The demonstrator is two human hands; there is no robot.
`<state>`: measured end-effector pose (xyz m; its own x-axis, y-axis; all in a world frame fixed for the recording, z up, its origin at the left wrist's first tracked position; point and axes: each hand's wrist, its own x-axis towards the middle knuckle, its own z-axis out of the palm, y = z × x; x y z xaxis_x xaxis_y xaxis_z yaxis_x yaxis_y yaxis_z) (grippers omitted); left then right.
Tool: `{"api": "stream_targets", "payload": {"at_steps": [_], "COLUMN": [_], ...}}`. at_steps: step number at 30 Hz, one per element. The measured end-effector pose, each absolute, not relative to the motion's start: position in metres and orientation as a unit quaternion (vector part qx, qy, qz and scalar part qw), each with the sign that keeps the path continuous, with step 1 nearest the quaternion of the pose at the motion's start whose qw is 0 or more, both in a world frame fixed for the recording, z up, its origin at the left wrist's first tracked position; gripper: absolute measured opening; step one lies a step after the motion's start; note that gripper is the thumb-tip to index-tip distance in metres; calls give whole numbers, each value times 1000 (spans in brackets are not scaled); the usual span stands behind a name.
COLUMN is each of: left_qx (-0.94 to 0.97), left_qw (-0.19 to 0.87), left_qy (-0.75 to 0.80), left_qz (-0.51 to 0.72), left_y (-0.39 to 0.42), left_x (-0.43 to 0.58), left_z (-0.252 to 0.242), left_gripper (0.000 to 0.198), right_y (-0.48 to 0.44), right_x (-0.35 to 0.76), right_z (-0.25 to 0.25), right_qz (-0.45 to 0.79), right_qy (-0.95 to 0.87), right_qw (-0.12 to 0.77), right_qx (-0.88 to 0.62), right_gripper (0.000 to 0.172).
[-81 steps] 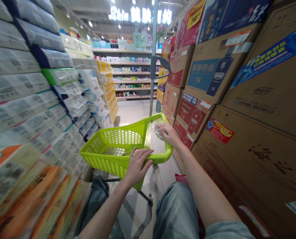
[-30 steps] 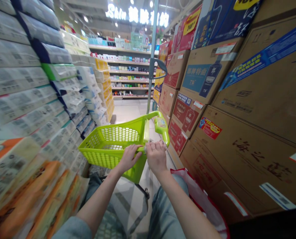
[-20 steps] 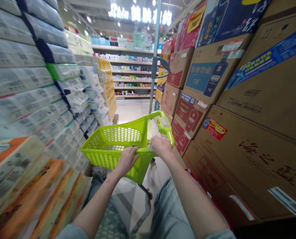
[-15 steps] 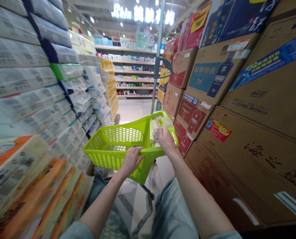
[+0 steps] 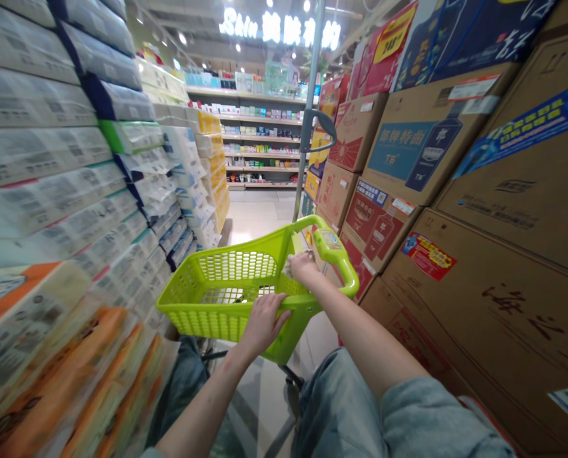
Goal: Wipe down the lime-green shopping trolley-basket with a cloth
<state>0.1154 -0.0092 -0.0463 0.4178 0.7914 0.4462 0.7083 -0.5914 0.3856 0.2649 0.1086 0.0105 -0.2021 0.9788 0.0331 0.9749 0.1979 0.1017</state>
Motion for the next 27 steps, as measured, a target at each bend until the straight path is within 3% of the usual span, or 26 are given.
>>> {"api": "stream_targets", "payload": {"at_steps": [10, 19, 27], "left_qx": [833, 826, 827], "left_qw": [105, 30, 6], "left_qy": [446, 480, 476], "left_qz": [310, 293, 300], "left_y": [-26, -17, -8], "left_x": [122, 134, 141], "left_z": [-48, -54, -57], "left_gripper": [26, 25, 27], "right_y": [175, 181, 109], "right_x": [275, 278, 293], "right_z": [29, 43, 44], "right_qz": [-14, -74, -62], "right_qy": [751, 745, 768], "right_qw": [10, 45, 60], "right_qx": [660, 661, 634], "right_gripper": [48, 33, 26]}}
